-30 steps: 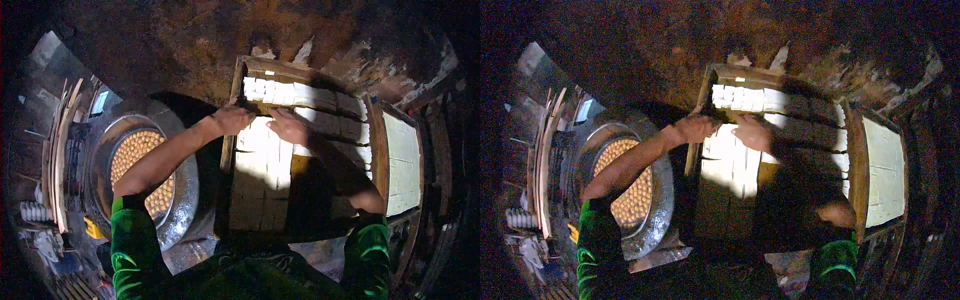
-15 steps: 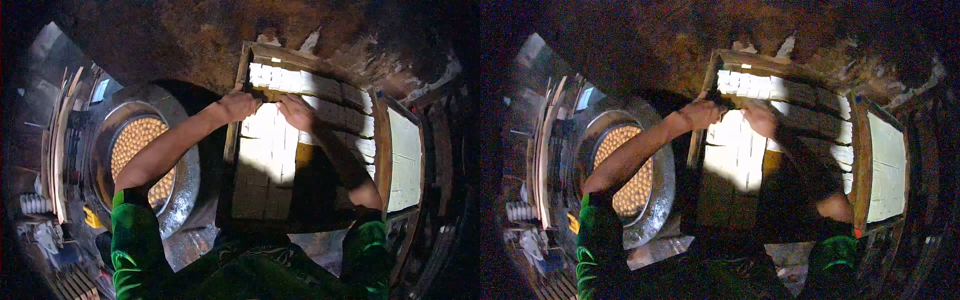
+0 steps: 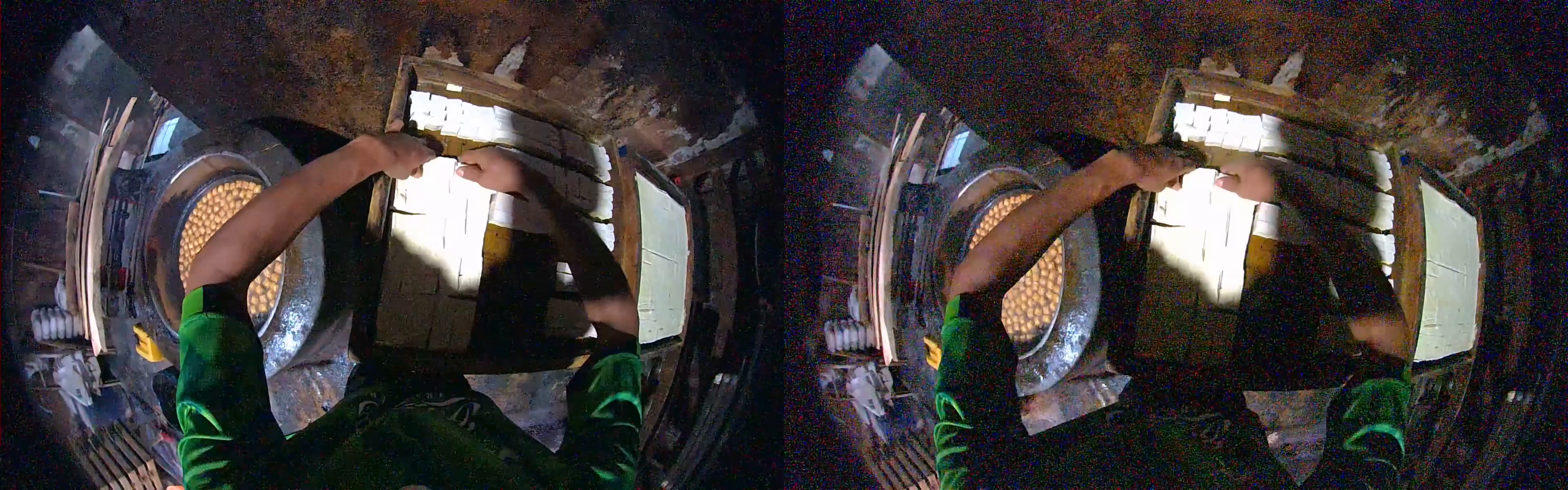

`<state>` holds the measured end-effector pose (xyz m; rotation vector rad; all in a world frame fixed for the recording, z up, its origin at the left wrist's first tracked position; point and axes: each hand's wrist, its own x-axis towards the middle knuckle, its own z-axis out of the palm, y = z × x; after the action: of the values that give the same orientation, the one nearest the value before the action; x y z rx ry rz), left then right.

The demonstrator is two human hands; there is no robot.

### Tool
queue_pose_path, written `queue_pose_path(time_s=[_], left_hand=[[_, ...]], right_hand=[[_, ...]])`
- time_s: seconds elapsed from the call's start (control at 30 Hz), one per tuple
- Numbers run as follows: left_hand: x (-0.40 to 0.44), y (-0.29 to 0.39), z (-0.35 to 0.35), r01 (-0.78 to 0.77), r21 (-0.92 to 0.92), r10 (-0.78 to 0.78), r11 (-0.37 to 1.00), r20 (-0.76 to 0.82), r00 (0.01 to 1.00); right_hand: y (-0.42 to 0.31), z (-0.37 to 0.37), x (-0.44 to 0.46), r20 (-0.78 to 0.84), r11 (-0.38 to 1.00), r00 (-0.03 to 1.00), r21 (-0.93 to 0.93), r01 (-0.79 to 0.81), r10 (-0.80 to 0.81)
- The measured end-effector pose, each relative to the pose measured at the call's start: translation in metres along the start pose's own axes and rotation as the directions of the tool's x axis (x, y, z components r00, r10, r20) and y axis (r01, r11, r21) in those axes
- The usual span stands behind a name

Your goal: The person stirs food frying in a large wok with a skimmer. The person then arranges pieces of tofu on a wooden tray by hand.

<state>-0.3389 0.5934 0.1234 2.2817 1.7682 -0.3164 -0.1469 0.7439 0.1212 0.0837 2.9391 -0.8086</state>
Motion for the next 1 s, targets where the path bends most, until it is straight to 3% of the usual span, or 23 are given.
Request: queue_pose_path(time_s=[0.03, 0.07, 0.1, 0.17, 0.2, 0.27, 0.4, 0.47, 0.5, 0.57, 0.6, 0.67, 0.77, 0.8, 0.9, 0.97, 1.0], left_hand=[[0.004, -0.004, 0.004, -0.036, -0.024, 0.036, 0.999, 0.017, 0.999], [0.008, -0.008, 0.008, -0.071, -0.047, 0.072, 0.996, 0.033, 0.997], [0.004, -0.005, 0.0, -0.07, -0.048, 0.072, 0.996, 0.035, 0.997], [-0.01, 0.008, -0.023, 0.071, -0.275, -0.019, 0.959, 0.188, 0.982], [-0.012, 0.009, -0.022, 0.07, -0.275, -0.018, 0.959, 0.189, 0.982], [-0.019, 0.007, -0.019, -0.082, -0.118, 0.083, 0.99, 0.004, 0.997], [-0.023, 0.009, -0.02, -0.069, -0.174, 0.075, 0.982, 0.025, 0.997], [-0.021, 0.011, -0.019, 0.003, -0.253, 0.021, 0.967, 0.09, 0.996], [-0.017, 0.01, -0.012, 0.005, -0.253, 0.018, 0.967, 0.088, 0.996], [-0.007, 0.007, 0.008, 0.024, -0.351, -0.041, 0.936, -0.039, 0.998], [-0.007, 0.012, 0.004, 0.025, -0.351, -0.042, 0.936, -0.041, 0.998], [-0.009, 0.022, -0.003, 0.068, -0.165, -0.081, 0.984, -0.076, 0.994], [-0.004, 0.014, 0.016, 0.041, -0.117, -0.059, 0.992, -0.151, 0.987], [-0.005, 0.015, 0.013, 0.044, -0.118, -0.061, 0.992, -0.151, 0.987], [-0.003, 0.015, 0.004, 0.042, -0.12, -0.051, 0.992, -0.077, 0.996], [0.003, 0.015, -0.001, 0.077, -0.199, -0.069, 0.977, 0.045, 0.997], [0.009, 0.008, 0.008, -0.038, -0.214, 0.021, 0.976, -0.081, 0.996]], right_hand=[[0.002, -0.002, 0.003, 0.048, 0.997, 0.999, 0.077, 0.005, -0.008], [0.006, -0.006, 0.009, 0.198, 0.971, 0.979, 0.22, -0.096, 0.052], [0.009, -0.004, 0.009, 0.198, 0.97, 0.979, 0.221, -0.096, 0.051], [0.014, 0.002, 0.007, 0.115, 0.948, 0.993, 0.313, -0.056, 0.021], [0.014, 0.002, 0.006, 0.116, 0.948, 0.993, 0.314, -0.058, 0.022], [0.012, -0.001, 0.006, 0.161, 0.944, 0.987, 0.328, -0.048, -0.005], [0.007, 0.0, 0.007, 0.126, 0.934, 0.992, 0.356, -0.036, -0.01], [0.005, 0.003, 0.011, 0.14, 0.882, 0.99, 0.469, -0.053, -0.015], [0.0, 0.001, 0.014, 0.14, 0.882, 0.99, 0.468, -0.052, -0.016], [-0.013, -0.005, 0.019, 0.246, 0.889, 0.948, 0.36, -0.282, 0.201], [-0.01, -0.002, 0.02, 0.246, 0.891, 0.948, 0.358, -0.281, 0.2], [-0.006, 0.006, 0.023, 0.132, 0.956, 0.975, 0.211, -0.202, 0.176], [-0.005, 0.011, 0.02, 0.081, 0.952, 0.988, 0.267, -0.147, 0.13], [-0.002, 0.015, 0.021, 0.002, 0.961, 0.999, 0.273, -0.037, 0.038], [0.006, 0.017, 0.017, -0.06, 0.973, 0.998, 0.226, 0.043, -0.03], [0.006, 0.01, 0.019, 0.035, 0.944, 0.999, 0.328, -0.032, 0.022], [0.005, 0.01, 0.021, 0.135, 0.901, 0.989, 0.42, -0.111, 0.059]])
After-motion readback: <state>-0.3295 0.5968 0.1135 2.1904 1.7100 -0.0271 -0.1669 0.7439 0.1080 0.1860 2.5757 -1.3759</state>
